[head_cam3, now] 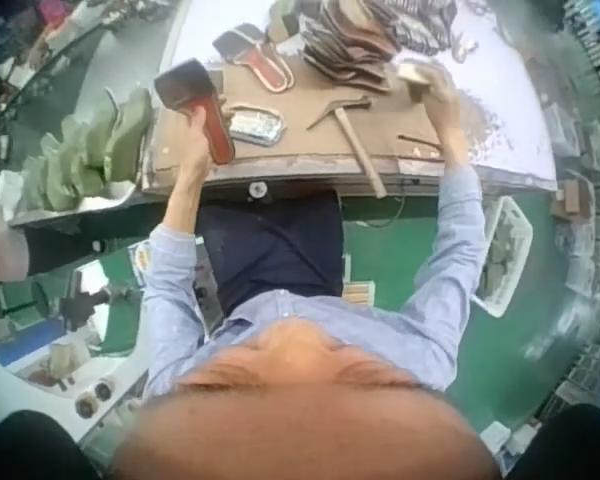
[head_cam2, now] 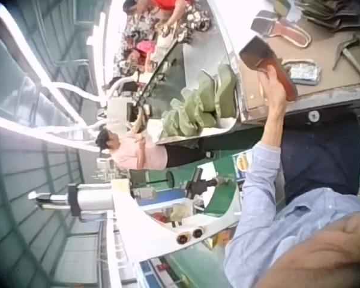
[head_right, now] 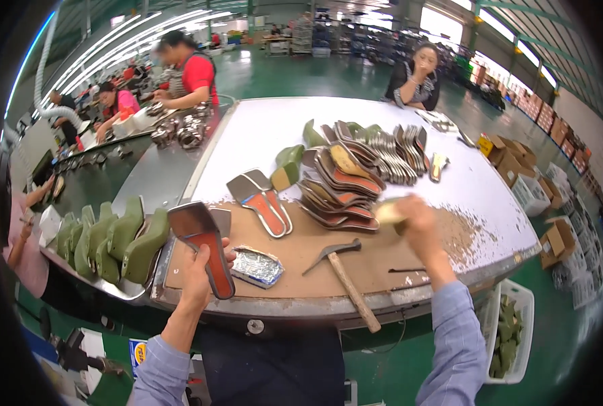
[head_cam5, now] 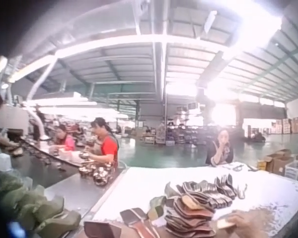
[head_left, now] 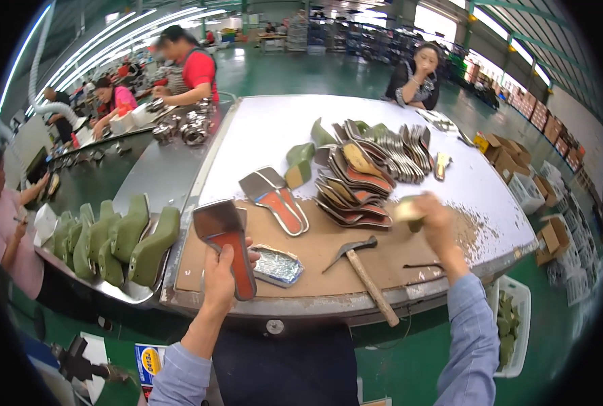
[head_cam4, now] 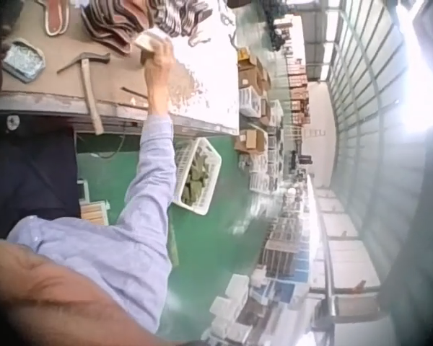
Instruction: Hammering shoe soles onto green shoe lasts at a workstation.
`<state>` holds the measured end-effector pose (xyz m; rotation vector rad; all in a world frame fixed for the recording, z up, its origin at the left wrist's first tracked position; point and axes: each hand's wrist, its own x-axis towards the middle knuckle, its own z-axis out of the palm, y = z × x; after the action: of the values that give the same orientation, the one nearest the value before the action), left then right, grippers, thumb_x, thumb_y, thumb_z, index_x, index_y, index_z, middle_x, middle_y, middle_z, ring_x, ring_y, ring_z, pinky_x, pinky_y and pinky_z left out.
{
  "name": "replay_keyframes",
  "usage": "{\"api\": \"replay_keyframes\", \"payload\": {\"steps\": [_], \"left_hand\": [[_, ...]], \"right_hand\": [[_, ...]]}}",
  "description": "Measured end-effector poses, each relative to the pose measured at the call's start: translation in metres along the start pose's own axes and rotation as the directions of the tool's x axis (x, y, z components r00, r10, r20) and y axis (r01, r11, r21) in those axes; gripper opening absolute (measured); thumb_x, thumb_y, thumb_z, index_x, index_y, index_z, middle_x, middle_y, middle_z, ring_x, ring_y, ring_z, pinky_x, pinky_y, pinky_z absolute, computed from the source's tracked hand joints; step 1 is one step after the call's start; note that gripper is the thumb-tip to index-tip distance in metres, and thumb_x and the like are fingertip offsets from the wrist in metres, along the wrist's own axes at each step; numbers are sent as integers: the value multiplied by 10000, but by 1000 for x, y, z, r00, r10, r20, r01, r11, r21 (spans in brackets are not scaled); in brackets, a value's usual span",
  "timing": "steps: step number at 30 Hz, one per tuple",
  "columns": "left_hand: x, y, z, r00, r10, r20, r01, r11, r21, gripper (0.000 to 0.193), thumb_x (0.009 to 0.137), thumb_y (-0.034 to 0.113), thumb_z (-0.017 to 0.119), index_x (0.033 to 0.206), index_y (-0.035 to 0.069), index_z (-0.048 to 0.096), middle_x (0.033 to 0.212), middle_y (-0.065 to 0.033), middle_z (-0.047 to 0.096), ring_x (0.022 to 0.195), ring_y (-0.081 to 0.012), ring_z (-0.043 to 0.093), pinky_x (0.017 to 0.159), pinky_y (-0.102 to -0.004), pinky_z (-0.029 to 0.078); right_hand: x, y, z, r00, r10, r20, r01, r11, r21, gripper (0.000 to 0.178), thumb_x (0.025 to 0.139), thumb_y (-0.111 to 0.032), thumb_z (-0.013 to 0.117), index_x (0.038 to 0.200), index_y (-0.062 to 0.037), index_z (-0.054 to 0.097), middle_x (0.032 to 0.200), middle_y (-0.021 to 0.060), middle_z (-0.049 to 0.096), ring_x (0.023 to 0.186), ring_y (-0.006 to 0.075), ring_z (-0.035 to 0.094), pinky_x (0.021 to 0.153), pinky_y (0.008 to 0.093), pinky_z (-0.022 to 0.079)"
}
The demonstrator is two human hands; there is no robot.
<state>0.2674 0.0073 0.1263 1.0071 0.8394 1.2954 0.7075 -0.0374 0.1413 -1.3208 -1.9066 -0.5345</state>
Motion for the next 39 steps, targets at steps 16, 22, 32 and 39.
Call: {"api": "replay_keyframes", "payload": {"steps": [16,22,32,39], "left_hand": [[-92,-3,-28,960,-133,247,262,738,-621,547,921,428,442,1251,-3,507,1166,-174,594,1063,-292,606,960,-413,485],[-71,10,-26,965,181,188,-107,932,-347,785,846,496,598,1387,-18,354,1367,-225,449,1240,-316,488,1038,-425,420],[-98,-14,-115,913,235,-335,-148,953,265,555,834,32,543,1356,-41,372,1216,-156,550,1141,-235,550,1001,-344,432],[0,0,-6,844,22,536,-532,152,833,243,794,48,564,1002,31,688,955,-171,670,901,-323,646,782,-413,508]], "right_hand": [[24,-323,65,890,245,385,-456,526,718,780,804,-263,757,1395,19,334,1358,219,415,1263,317,432,1049,402,346],[-21,-296,59,873,46,486,-441,500,745,688,743,-134,806,1267,3,382,1187,193,509,1049,289,554,898,374,455],[-24,-300,87,931,-140,338,-74,833,549,600,644,-62,799,1167,-53,504,1116,185,507,983,373,528,827,448,470],[-28,-301,92,901,-193,388,-58,834,549,596,641,-46,773,1183,-62,525,1100,176,509,981,361,526,831,445,467]]}}
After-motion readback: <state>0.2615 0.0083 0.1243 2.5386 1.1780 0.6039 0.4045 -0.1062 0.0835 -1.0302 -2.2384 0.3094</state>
